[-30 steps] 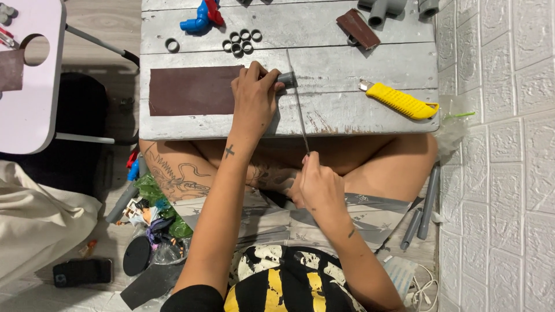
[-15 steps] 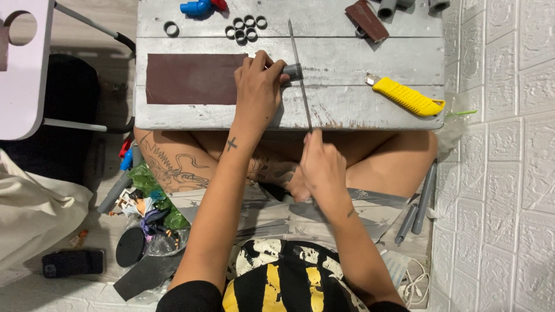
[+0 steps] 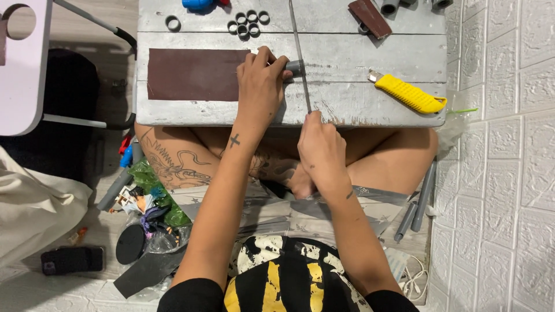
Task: The person uses a hand saw to cut a short segment from a gray PVC pipe, then sands the cut edges on a sandpaper sheet. They repeat this process for several small pipe rings, smoothing the edges and inspecting the pieces.
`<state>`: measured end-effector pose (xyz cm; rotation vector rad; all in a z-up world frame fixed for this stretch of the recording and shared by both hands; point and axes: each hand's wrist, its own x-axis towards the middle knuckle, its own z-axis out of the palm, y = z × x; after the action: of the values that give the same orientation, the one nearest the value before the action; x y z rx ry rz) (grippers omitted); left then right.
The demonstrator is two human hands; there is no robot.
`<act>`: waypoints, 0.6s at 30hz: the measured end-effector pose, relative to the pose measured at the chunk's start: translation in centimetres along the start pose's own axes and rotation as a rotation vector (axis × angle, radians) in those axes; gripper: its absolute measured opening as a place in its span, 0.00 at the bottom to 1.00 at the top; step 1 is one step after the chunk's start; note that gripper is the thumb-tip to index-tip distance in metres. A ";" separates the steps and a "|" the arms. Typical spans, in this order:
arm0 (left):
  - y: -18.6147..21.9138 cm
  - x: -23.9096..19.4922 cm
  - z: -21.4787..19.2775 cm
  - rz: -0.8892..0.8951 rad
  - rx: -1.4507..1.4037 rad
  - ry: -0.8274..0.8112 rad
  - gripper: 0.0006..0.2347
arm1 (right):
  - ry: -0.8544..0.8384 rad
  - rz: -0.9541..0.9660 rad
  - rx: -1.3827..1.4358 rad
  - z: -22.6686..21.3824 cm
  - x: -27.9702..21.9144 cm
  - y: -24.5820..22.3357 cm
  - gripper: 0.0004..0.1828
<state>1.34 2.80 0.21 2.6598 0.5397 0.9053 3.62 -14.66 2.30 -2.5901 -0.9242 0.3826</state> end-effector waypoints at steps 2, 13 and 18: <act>-0.1 0.2 0.1 0.002 0.004 0.001 0.04 | -0.041 0.015 0.009 -0.6 -0.6 -0.6 0.14; -0.1 0.0 0.0 0.007 0.000 0.011 0.03 | -0.099 0.053 -0.026 -1.4 -1.3 -0.4 0.19; -0.2 -0.1 0.2 -0.001 0.028 0.020 0.03 | -0.034 -0.006 -0.034 -0.9 2.6 -1.2 0.12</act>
<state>1.34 2.89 -0.04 2.6772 0.5627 0.9318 5.19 -12.32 3.29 -2.6182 -0.9583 0.4144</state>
